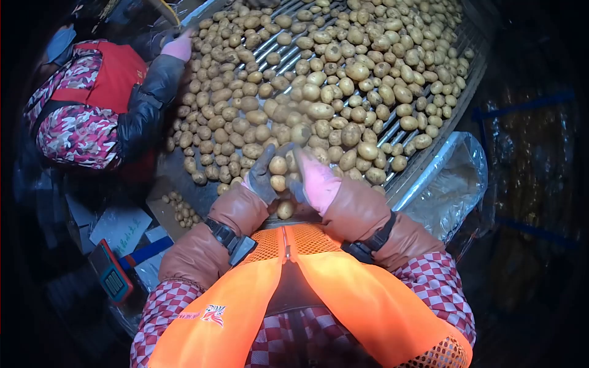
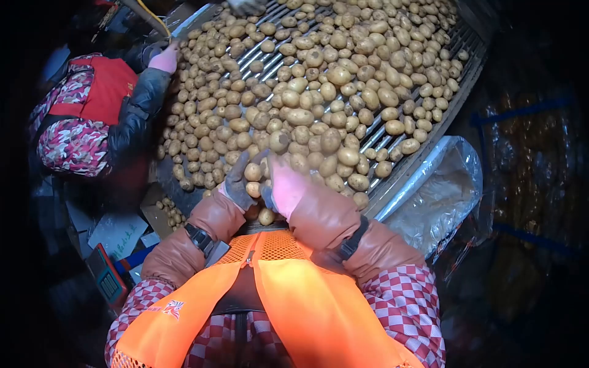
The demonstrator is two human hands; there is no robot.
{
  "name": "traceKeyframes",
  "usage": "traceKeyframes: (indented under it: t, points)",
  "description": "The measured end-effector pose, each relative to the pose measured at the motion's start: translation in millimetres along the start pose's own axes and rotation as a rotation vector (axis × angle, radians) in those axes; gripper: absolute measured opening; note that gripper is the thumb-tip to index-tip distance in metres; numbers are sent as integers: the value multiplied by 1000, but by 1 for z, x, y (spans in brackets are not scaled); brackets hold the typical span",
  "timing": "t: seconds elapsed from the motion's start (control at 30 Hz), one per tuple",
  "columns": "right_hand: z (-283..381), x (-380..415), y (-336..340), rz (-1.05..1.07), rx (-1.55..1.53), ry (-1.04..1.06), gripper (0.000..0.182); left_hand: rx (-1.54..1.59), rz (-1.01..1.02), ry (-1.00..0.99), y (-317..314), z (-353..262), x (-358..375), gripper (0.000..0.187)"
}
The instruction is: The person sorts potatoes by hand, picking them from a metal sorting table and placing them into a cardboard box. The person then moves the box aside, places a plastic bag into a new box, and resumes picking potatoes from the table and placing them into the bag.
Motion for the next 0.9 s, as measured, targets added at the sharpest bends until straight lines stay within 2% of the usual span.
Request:
traceKeyframes:
  t: [0.07,0.1,0.13,0.17,0.2,0.23,0.27,0.3,0.33,0.4,0.43,0.47,0.5,0.57,0.6,0.67,0.7,0.77,0.8,0.83,0.87,0.9]
  points:
    - [16,-5,14,162,-120,-38,48,22,-88,-75,6,0,7,65]
    - [18,-16,33,335,-177,-118,45,24,-30,-59,9,0,12,67]
    - [12,-29,50,311,-266,-174,40,26,28,-43,10,-2,19,68]
    - [0,-44,70,140,-289,-221,36,27,86,-31,8,-2,26,70]
    - [-15,-59,88,-55,-206,-255,32,13,41,-125,1,2,35,72]
    - [-36,-81,104,-164,44,-269,30,-5,25,-164,3,3,38,71]
    - [-58,-104,114,-171,317,-316,29,-25,8,-203,7,3,43,71]
    - [-84,-127,117,-135,614,-360,34,-47,-12,-242,12,2,50,71]
    - [-102,-141,116,-22,699,-338,43,20,50,-253,28,-4,61,65]
    - [-105,-152,108,73,772,-427,44,191,-180,-481,14,-10,80,58]
    - [-106,-155,103,121,809,-469,45,127,-55,-471,40,-19,102,56]
    - [-106,-159,99,166,842,-510,46,-1,-50,-642,58,-28,125,58]
    - [-108,-160,99,187,814,-494,52,99,-469,-703,40,-32,148,58]
    - [-117,-168,112,213,760,-450,66,102,-574,-853,58,-48,186,44]
    - [-138,-174,106,184,778,-401,70,-66,-695,-870,82,-52,202,41]
    - [-137,-176,109,226,771,-423,73,-473,-804,-793,182,-60,249,38]
    - [-137,-177,113,246,774,-438,75,-515,-918,-740,207,-65,258,41]
    - [-145,-179,121,191,611,-417,80,-330,-1155,-516,238,-59,246,48]
    - [-160,-174,120,101,580,-337,72,-140,-1241,-445,245,-47,232,51]
    - [-212,-179,113,29,104,-347,64,158,-1255,-543,255,-20,213,59]
    - [-263,-184,106,-47,-371,-360,56,-352,-1479,-331,162,-10,193,59]
    - [-190,-152,115,-79,-628,-423,50,-1048,-1562,-327,165,6,182,56]
Point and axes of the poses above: each hand's wrist, its own x-axis away from the middle knuckle, its own y-axis out of the back of the hand, z = x × y, the point moved 1 cm from there along -x, towards the middle knuckle, and after that the axes turned 3 degrees about y, right-handed, at the moved point
